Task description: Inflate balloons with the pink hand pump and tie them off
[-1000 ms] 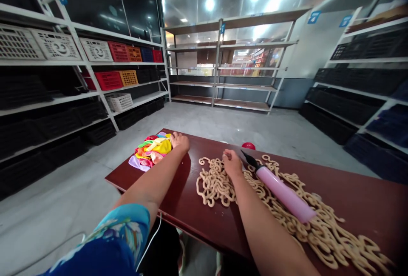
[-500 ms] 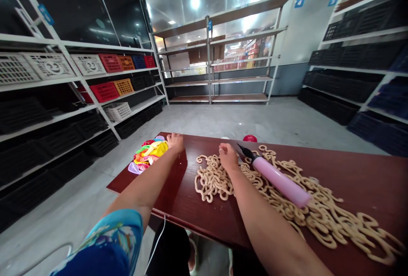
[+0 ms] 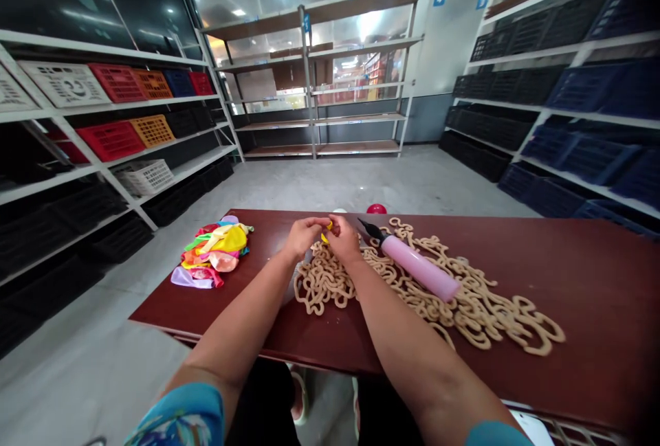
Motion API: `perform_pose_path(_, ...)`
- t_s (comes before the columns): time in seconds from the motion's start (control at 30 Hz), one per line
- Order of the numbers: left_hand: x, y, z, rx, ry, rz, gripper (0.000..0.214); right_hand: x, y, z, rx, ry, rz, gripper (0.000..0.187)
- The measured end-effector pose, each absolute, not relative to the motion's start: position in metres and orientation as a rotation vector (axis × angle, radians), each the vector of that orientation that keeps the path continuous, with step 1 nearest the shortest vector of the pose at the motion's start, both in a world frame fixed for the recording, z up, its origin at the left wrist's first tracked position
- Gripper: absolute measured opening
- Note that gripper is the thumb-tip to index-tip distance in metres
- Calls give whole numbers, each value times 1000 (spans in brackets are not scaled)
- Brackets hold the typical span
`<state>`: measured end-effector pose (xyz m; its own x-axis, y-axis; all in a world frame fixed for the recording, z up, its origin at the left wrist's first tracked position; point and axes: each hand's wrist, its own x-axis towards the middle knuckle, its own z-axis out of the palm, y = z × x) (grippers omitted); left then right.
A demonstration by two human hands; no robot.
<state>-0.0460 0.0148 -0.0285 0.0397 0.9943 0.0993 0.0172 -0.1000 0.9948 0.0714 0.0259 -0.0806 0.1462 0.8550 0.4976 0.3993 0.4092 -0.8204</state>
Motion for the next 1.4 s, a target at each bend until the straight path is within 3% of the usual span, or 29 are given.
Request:
perform_pose_path(0.1, -44, 14, -33, 1054, 1096, 1394, 13, 75, 25, -78, -1155, -1385, 432, 25)
perform_pose_path(0.27, -39, 5, -49, 789, 970, 943, 61, 72, 17, -69, -968, -1423, 382, 15)
perform_pose_path(0.43, -41, -5, -48, 722, 768, 892, 80, 66, 9, -61, -911, -1679, 330, 7)
perform_pose_path(0.77, -55, 11, -51, 588, 600, 1066, 22, 69, 2, -62, -954, -1834, 226, 16)
perform_pose_path(0.9, -62, 23, -58, 383, 600, 1246, 19, 68, -1, -42, -1057, -1783, 268, 31)
perform_pose_path(1.13, -74, 31, -61, 292, 505, 1368, 11, 131, -7, 2, -1479, -1828, 217, 25)
perform_pose_path(1.27, -74, 31, -62, 289, 481, 1377, 17, 191, -37, -14, -1908, -1827, 0, 27)
perform_pose_path(1.4, -72, 32, -63, 261, 494, 1374, 20, 220, -76, -40, -2231, -1815, -177, 44)
